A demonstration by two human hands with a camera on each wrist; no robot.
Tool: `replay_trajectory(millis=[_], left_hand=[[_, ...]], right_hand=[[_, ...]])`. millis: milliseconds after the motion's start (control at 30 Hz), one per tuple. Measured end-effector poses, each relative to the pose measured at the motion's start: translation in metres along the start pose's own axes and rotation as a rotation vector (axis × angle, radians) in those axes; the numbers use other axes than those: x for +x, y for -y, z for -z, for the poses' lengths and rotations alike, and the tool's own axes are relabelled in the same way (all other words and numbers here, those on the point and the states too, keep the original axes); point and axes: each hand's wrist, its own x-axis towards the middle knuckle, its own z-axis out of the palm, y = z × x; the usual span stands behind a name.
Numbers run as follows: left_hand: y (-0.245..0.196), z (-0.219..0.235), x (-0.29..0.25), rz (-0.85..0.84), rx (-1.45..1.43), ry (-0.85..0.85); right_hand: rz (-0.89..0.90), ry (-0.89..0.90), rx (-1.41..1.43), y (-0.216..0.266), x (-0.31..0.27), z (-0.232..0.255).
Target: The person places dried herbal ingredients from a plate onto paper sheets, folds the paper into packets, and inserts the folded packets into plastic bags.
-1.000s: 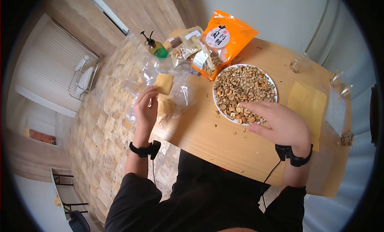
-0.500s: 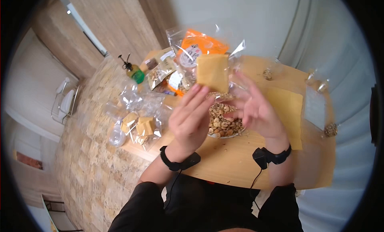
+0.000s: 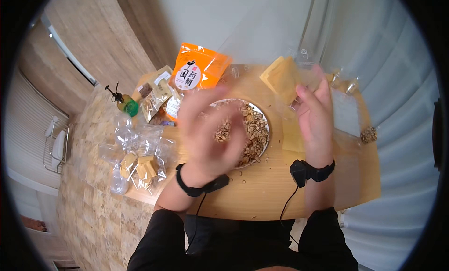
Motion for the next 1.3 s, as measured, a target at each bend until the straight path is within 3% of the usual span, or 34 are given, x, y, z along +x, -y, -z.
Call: replay_trajectory(millis=[100, 167, 200, 267, 400, 600, 667, 733, 800, 833, 867, 933, 1067, 1200, 1267, 1300], left_hand=[[0.013, 0.007, 0.017, 0.109, 0.068, -0.114], [0.019, 0.011, 0.018, 0.361, -0.141, 0.093], [0.022, 0.012, 0.018, 0.369, -0.139, 0.09], [0.026, 0.014, 0.018, 0.386, -0.058, 0.263], [0.038, 0.021, 0.017, 0.432, -0.018, 0.381], [0.048, 0.029, 0.019, 0.434, -0.002, 0.378], [0.054, 0.031, 0.018, 0.428, -0.064, 0.228], [0.054, 0.035, 0.019, 0.466, -0.136, 0.196], [0.054, 0.042, 0.022, 0.41, -0.155, 0.272], [0.055, 0.047, 0.025, 0.368, -0.071, 0.385], [0.056, 0.05, 0.026, 0.373, -0.07, 0.387], [0.058, 0.052, 0.025, 0.511, -0.159, 0.516], [0.061, 0.046, 0.019, 0.458, -0.226, 0.369], [0.065, 0.046, 0.016, 0.425, -0.295, 0.342], [0.063, 0.043, 0.017, 0.588, -0.662, 0.151], [0.064, 0.047, 0.018, 0.645, -0.707, 0.182]], right_hand=[[-0.005, 0.031, -0.103, 0.0, 0.004, 0.012], [-0.055, 0.066, -0.012, 0.001, 0.003, 0.007], [-0.062, 0.069, -0.016, -0.002, 0.003, 0.007], [-0.142, 0.124, 0.194, -0.007, 0.002, 0.006], [-0.226, 0.138, 0.251, -0.012, -0.006, -0.005], [-0.188, 0.278, -0.192, -0.008, -0.013, -0.011], [-0.269, 0.316, -0.418, -0.001, -0.014, -0.015], [-0.258, 0.385, -0.477, 0.0, -0.012, -0.01], [-0.248, 0.454, -0.534, 0.001, -0.009, -0.002], [-0.188, 0.486, -0.585, 0.001, -0.008, 0.003], [-0.125, 0.519, -0.636, 0.001, -0.008, 0.005], [-0.205, 0.471, -0.573, 0.003, -0.01, 0.004], [-0.315, 0.391, -0.461, 0.008, -0.009, 0.003], [-0.376, 0.427, -0.398, 0.011, -0.003, 0.01], [-0.4, 0.448, -0.386, 0.008, 0.003, 0.016], [-0.4, 0.445, -0.384, 0.005, 0.004, 0.018]])
